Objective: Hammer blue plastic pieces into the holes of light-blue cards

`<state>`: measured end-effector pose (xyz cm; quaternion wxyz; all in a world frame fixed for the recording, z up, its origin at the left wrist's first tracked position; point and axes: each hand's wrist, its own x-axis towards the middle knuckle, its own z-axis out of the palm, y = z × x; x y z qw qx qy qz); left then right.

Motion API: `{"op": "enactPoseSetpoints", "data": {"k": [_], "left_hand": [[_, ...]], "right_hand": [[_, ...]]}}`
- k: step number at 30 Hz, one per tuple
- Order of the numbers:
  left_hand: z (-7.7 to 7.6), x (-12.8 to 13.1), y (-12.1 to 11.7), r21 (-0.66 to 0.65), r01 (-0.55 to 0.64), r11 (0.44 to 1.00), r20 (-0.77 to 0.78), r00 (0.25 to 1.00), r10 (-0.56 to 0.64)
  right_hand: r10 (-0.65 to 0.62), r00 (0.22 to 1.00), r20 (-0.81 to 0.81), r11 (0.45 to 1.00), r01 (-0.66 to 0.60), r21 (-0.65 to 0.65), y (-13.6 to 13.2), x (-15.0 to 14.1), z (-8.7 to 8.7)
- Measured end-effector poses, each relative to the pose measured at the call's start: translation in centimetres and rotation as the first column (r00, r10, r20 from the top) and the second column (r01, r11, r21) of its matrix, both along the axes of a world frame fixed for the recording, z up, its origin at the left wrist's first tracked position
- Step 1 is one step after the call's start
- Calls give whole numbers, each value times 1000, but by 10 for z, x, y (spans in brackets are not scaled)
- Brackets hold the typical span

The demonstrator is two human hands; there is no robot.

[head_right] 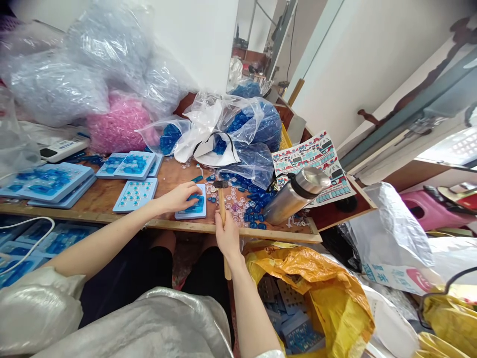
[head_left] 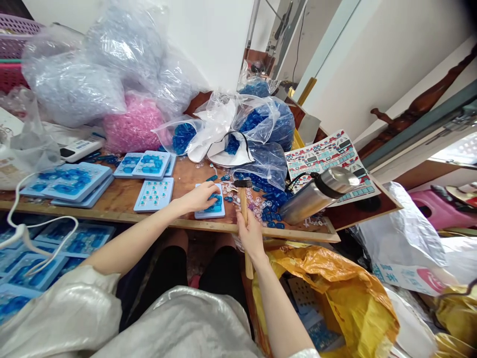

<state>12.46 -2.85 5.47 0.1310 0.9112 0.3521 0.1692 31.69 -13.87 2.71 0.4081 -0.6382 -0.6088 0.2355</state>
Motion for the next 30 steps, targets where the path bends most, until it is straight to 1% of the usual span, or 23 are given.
{"op": "enactPoseSetpoints", "data": {"k": [3, 6, 9, 12, 14, 20, 25, 28, 30], "left_hand": [[-4, 0, -4, 28, -12, 1000, 5, 1000, 12], [-6, 3, -7, 45, -106, 993, -21, 994, 107], [-5, 6, -10, 23, -172, 985, -50, 984, 173], [-3, 8, -12, -25, -183, 983, -40, 983, 182], [-4, 8, -12, -41, -175, 984, -10, 985, 174], [-8, 6, -12, -90, -190, 978, 68, 978, 196], [-10, 4, -11, -114, -176, 978, 98, 977, 187], [-13, 3, -11, -126, -158, 979, 157, 972, 177], [-15, 1, -12, -123, -180, 976, 202, 958, 202]], "right_hand": [[11, 1000, 6, 1000, -11, -7, 2, -6, 8], [30, 1000, 0, 999, -30, -17, 16, -15, 13], [2, 999, -51, 999, -5, -52, 39, -24, 11], [-8, 994, -109, 995, -3, -98, 59, -33, 6], [-3, 993, -115, 994, -10, -108, 66, -37, 3], [-40, 998, -57, 998, 37, -42, 67, -39, -4], [-37, 998, -59, 998, 34, -56, 67, -36, -14], [-41, 997, -68, 997, 37, -62, 67, -36, -17], [-39, 997, -70, 997, 34, -63, 66, -37, -16]]}}
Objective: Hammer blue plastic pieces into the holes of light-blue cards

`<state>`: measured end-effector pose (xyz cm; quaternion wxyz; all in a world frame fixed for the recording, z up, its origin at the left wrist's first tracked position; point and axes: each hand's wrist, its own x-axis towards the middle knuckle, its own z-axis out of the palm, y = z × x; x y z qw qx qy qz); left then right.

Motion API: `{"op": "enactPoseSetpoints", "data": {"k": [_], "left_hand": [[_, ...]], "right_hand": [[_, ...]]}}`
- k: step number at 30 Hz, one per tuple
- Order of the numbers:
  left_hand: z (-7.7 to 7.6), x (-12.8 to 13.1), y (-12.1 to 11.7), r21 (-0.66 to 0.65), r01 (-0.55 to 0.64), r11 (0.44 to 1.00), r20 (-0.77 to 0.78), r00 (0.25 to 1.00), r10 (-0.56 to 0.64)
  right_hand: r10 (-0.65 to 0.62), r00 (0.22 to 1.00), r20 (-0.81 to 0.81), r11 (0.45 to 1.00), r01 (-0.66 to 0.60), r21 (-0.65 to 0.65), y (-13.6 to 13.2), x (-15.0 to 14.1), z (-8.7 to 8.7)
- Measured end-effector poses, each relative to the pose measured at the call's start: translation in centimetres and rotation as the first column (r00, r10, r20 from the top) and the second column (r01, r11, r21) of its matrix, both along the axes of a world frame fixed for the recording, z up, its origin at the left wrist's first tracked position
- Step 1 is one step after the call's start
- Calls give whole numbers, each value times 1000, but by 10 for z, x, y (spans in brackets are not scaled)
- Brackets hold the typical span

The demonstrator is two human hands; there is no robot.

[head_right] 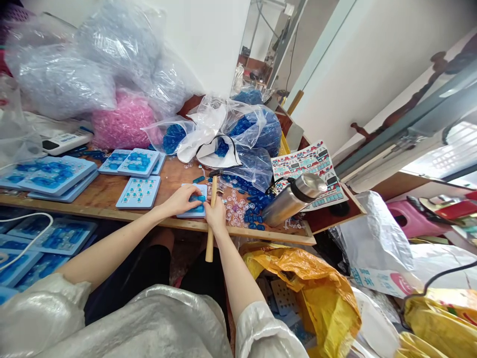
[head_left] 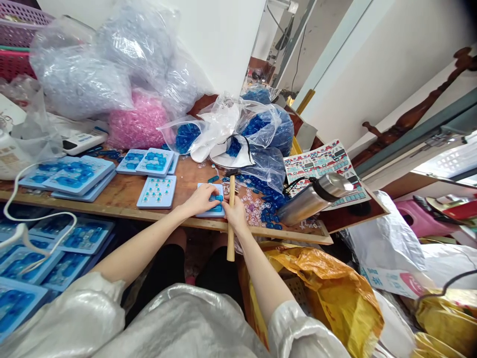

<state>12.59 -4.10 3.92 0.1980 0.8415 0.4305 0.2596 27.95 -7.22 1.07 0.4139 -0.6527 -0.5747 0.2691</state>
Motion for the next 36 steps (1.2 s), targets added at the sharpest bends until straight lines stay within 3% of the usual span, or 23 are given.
{"op": "enactPoseSetpoints", "data": {"k": [4, 11, 17, 19, 21, 24, 29, 33, 36], "left_hand": [[-5, -2, -2, 10, -58, 998, 33, 998, 57], [-6, -2, 3, 44, -49, 998, -46, 998, 51], [-11, -2, 3, 100, -49, 994, -14, 999, 50], [-10, -1, -1, 105, -76, 992, 31, 997, 73], [-6, 1, -5, 129, -65, 990, 31, 998, 61], [6, 6, -8, 157, 44, 987, -139, 990, -22], [27, 17, 6, 81, 266, 960, -449, 870, -203], [41, 22, 19, 32, 400, 916, -539, 778, -322], [47, 21, 23, 40, 426, 904, -549, 765, -336]], "right_hand": [[11, 1000, 5, 1000, -11, -12, 3, -3, 2], [66, 998, 15, 992, -64, -111, 7, -2, 10], [88, 986, 138, 995, -93, 28, -37, 12, 49], [88, 976, 200, 993, -102, 61, -52, 17, 55], [67, 974, 216, 996, -79, 49, -61, 21, 52], [33, 983, 182, 999, -34, 2, -64, 24, 36], [46, 994, 98, 998, -42, -47, -61, 27, 14], [53, 998, 14, 995, -52, -91, -62, 28, 11], [41, 998, -45, 992, -46, -116, -64, 27, 10]]}}
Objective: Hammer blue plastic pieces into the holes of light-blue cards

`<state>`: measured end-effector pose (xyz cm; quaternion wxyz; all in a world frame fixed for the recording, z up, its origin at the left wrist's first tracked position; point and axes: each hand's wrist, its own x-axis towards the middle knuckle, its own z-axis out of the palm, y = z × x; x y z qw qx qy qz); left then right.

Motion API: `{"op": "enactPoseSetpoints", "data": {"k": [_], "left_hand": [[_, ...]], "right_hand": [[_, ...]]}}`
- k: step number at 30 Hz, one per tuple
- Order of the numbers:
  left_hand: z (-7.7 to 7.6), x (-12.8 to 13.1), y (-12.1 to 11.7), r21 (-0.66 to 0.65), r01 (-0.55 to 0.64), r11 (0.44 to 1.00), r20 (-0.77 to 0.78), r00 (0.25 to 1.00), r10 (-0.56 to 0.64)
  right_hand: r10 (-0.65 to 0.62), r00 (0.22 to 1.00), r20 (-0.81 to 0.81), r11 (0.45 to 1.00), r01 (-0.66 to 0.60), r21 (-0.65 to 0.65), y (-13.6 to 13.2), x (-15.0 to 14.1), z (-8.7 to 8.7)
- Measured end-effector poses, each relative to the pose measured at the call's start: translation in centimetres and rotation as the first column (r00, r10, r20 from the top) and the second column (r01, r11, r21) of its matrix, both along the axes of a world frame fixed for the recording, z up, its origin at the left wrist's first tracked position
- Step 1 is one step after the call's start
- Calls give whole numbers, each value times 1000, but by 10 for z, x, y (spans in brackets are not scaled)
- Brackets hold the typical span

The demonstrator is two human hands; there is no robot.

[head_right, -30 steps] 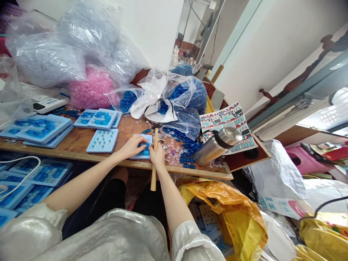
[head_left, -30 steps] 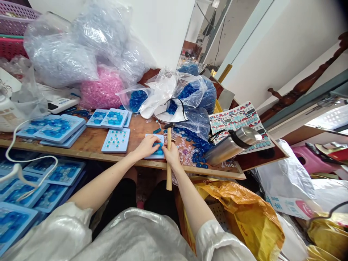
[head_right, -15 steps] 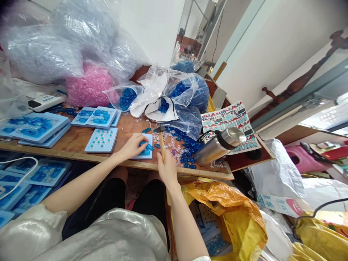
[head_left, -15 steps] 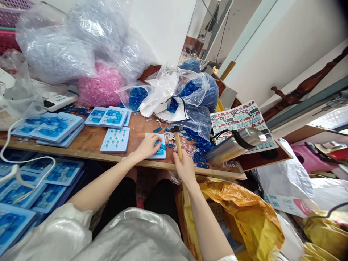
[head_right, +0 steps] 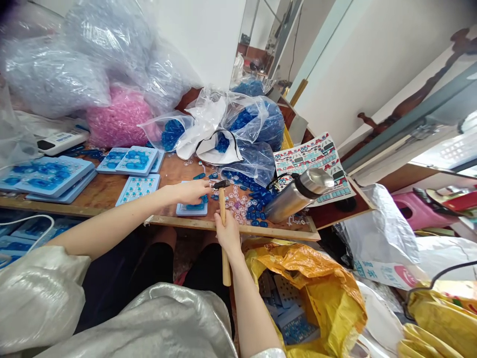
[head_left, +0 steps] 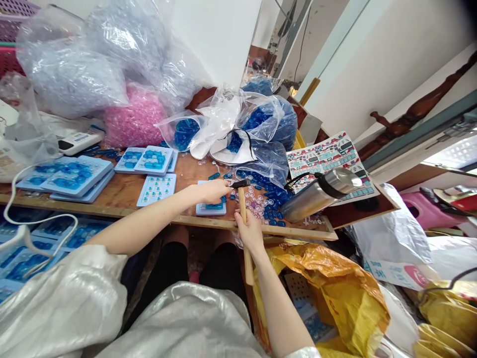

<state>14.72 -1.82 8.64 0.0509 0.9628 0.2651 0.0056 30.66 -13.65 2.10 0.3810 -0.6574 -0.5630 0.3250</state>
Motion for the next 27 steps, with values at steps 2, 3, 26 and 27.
{"op": "enactPoseSetpoints", "data": {"k": [2, 3, 26, 27], "left_hand": [[1, -3, 1, 4, 9, 1000, 8, 1000, -9], [0, -5, 1, 5, 20, 1000, 14, 1000, -20], [-14, -26, -6, -216, -128, 968, 309, 932, 192], [-16, -27, -8, -173, -145, 974, 345, 917, 198]], "right_hand": [[-8, 1000, -17, 1000, 8, -8, -1, 0, 0], [-11, 1000, -18, 1000, 11, -10, -2, -1, 1], [27, 977, 211, 986, -60, 153, -25, -5, 28], [31, 978, 205, 988, -62, 144, -26, -5, 28]]}}
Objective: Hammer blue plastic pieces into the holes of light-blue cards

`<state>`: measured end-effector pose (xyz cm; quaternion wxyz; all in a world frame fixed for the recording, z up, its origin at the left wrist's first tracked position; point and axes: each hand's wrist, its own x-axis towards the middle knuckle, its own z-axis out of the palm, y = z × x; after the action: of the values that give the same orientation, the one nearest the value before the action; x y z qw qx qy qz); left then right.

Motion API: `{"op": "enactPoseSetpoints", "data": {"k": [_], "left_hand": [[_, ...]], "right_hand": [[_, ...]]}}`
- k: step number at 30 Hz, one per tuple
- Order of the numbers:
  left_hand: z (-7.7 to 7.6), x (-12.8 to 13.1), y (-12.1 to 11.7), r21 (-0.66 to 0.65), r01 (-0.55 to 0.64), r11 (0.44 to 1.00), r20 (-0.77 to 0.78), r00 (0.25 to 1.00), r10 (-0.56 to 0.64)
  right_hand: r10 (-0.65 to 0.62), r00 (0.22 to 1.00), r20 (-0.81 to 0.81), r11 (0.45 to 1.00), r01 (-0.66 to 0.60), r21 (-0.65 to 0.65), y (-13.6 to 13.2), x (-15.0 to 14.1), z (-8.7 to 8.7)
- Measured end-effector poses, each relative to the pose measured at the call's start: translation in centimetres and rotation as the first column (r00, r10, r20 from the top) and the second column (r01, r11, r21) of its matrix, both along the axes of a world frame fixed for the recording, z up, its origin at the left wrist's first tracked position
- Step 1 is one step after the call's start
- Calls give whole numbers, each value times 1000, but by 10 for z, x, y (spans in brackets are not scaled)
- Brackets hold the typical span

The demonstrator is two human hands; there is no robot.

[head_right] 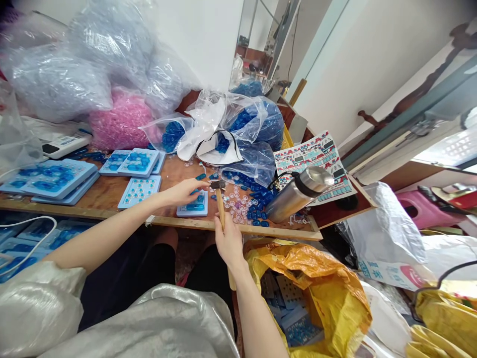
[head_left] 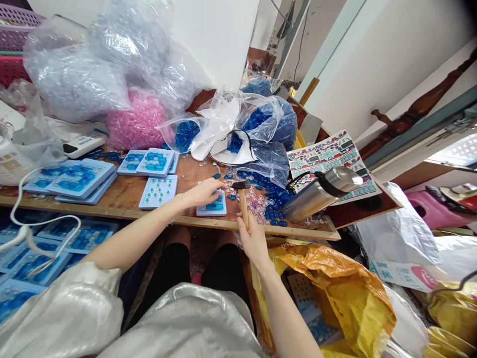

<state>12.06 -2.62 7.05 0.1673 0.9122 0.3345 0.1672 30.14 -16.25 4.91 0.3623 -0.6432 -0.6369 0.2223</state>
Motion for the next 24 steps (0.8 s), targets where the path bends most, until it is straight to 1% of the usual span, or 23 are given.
{"op": "enactPoseSetpoints", "data": {"k": [2, 7, 12, 14, 17, 19, 21, 24], "left_hand": [[-4, -1, -4, 48, -28, 998, 44, 999, 26], [-16, -3, -8, 12, -44, 999, 53, 998, 43], [-25, -1, -9, 9, -72, 997, 123, 990, 70], [-27, -1, -9, -12, -86, 996, 147, 985, 87], [-25, -2, -9, -65, -119, 991, 163, 978, 128], [-23, -3, -11, -88, -127, 988, 159, 977, 140], [-22, -1, -16, -42, -172, 984, 179, 968, 177], [-29, 7, -27, 147, -281, 948, 181, 950, 254]], "right_hand": [[1, 1000, -7, 1000, -1, -16, -1, -1, -1], [21, 1000, 0, 998, -21, -53, -1, -3, -6], [26, 1000, 6, 998, -26, -56, 0, -4, -7], [30, 999, 40, 998, -28, -54, 0, -5, -8], [74, 984, 159, 987, -50, -151, 2, -4, -10], [96, 980, 173, 979, -62, -192, 3, -3, -10], [66, 993, 102, 988, -51, -143, 3, 0, -7], [-1, 1000, -21, 1000, 1, -29, 7, 4, -3]]}}
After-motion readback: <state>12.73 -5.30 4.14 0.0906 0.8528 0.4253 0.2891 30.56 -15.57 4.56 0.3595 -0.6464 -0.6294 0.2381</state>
